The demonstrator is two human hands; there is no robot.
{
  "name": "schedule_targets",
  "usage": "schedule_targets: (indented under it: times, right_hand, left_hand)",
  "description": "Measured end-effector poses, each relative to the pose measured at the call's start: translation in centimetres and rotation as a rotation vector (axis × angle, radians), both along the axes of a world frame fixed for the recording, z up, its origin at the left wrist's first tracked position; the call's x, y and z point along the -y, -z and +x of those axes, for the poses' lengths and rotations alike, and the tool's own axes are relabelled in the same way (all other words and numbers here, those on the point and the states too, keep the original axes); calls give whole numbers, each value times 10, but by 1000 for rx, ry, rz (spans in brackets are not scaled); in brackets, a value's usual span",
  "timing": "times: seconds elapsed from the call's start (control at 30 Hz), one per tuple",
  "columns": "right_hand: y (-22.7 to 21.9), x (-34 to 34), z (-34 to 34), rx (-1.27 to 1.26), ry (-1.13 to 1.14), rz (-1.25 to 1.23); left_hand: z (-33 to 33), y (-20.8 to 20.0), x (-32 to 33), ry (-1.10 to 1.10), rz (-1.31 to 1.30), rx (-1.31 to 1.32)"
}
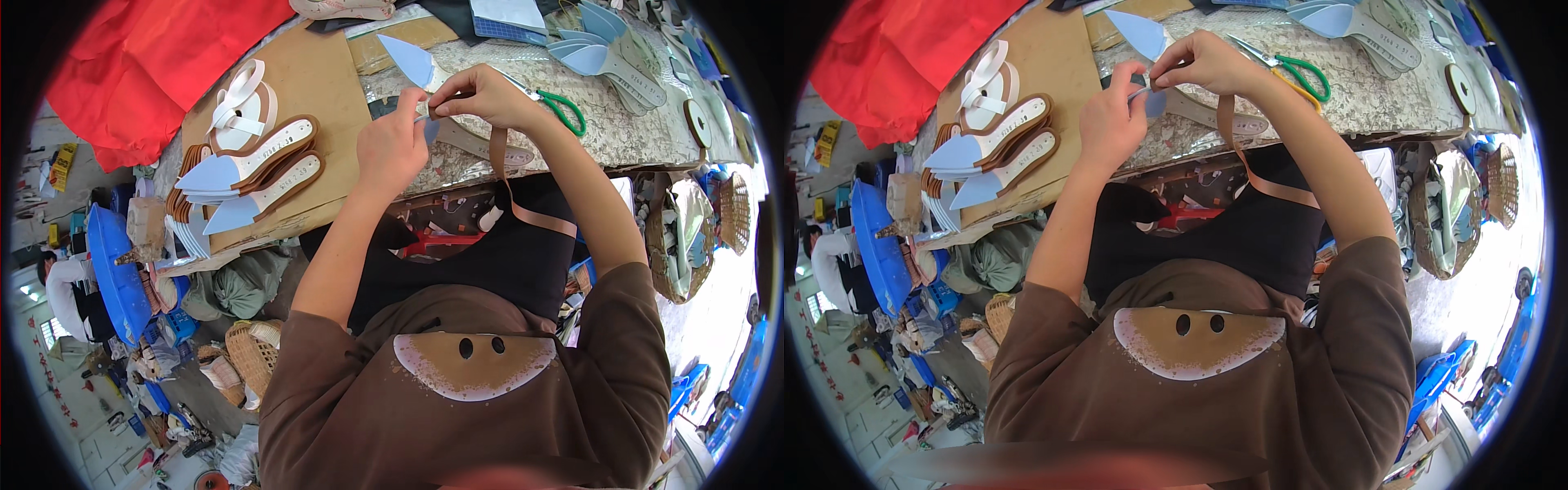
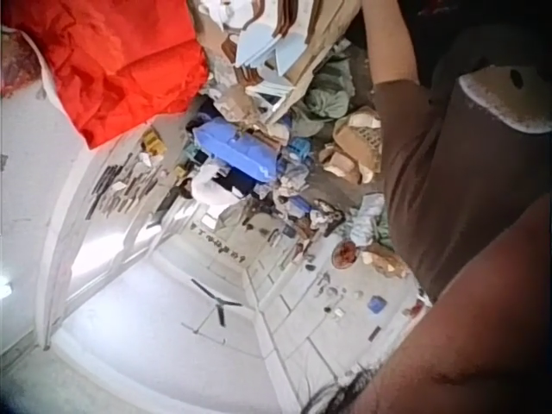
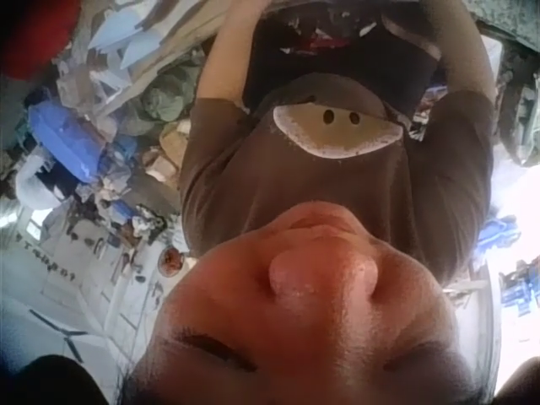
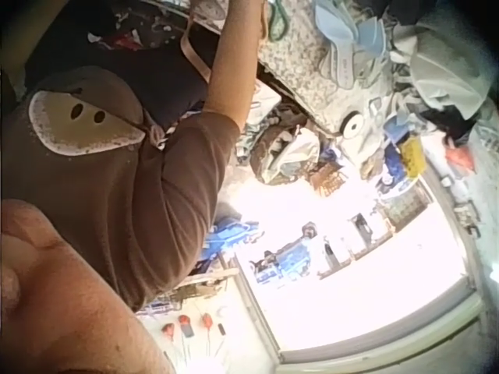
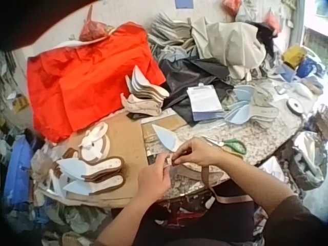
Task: The recorder is trimming and attaching leather straps to shoe insoles as part of a manufacturing process.
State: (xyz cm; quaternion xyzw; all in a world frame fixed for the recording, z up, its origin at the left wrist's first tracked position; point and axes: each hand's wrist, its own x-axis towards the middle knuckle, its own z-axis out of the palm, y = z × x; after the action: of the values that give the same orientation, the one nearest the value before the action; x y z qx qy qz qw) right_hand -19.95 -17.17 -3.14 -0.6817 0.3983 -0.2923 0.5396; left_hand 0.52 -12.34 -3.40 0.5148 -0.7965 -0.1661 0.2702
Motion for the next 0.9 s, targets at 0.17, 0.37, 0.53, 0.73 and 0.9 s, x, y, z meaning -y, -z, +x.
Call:
schedule_targets:
  times: [0.17,0.37,0.53,0.73,0.9]
  right_hand:
    - [14,-3,3,-45,31,-64]
    - [22,-5,1,137,100,20]
    - [22,-4,2,-148,61,-496]
    - [14,2,-21,-141,14,-174]
    - [26,7,-22,-121,-123,-146]
  left_hand:
    - [-3,2,2,31,-78,5]
    - [-3,3,3,22,-89,37]
    - [-8,-4,0,39,-123,-66]
    - [-4,15,-5,48,-316,92]
    - [4,25,-12,86,-387,26]
